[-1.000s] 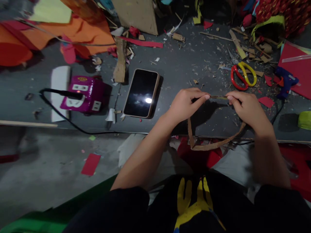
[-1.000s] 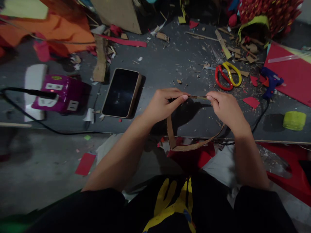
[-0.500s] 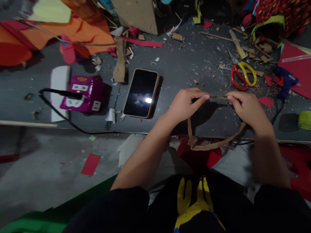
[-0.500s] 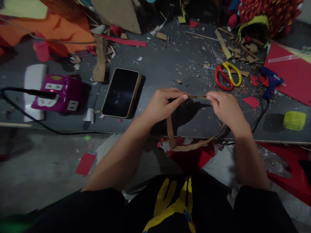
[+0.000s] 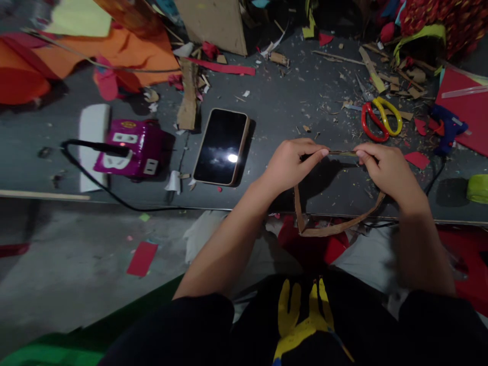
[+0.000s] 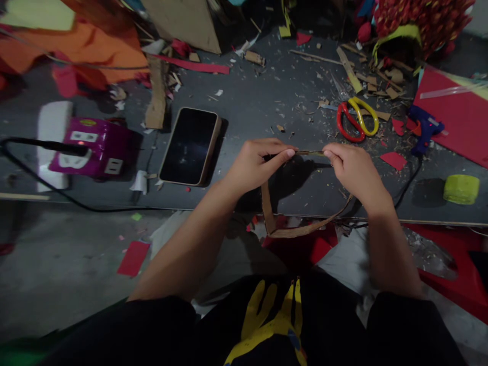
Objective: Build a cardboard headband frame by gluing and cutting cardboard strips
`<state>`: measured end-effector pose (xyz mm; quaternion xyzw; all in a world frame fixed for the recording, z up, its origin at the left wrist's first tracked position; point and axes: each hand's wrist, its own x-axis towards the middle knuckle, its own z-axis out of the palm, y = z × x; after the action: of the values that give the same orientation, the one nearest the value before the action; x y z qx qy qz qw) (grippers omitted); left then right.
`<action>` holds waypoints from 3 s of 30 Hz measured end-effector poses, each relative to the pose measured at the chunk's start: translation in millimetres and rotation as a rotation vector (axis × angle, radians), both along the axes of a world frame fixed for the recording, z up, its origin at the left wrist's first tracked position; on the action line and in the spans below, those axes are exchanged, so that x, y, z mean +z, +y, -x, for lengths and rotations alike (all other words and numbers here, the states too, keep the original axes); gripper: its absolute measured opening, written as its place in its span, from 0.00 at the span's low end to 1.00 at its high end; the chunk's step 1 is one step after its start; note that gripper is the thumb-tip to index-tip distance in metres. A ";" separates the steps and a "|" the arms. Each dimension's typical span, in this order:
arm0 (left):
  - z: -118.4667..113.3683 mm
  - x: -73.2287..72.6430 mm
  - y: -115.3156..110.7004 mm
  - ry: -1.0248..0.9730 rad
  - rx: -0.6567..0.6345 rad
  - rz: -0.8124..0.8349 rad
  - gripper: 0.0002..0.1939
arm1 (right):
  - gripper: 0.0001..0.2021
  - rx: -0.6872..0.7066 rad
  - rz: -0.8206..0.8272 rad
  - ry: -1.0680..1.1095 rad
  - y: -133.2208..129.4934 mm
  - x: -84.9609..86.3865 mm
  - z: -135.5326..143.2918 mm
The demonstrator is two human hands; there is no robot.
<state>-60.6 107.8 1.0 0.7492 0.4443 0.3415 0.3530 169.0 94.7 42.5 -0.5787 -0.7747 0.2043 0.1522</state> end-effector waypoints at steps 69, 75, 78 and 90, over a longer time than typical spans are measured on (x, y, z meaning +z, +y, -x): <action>-0.7 -0.6 -0.4 0.003 0.002 0.011 0.17 | 0.13 0.006 0.000 -0.005 -0.2 0.7 0.0; -0.5 -0.4 -0.1 0.011 0.003 0.010 0.17 | 0.13 -0.001 0.007 -0.001 -0.2 1.4 0.5; -0.7 0.6 -0.3 0.012 0.002 0.022 0.17 | 0.13 0.004 0.006 -0.002 -0.2 1.6 0.4; 0.2 1.9 -0.2 0.021 0.004 0.009 0.17 | 0.13 0.003 -0.008 -0.005 0.3 -1.4 0.5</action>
<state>-60.8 107.6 2.9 0.7503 0.4510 0.3321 0.3511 168.5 95.0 41.0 -0.5773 -0.7769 0.2002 0.1521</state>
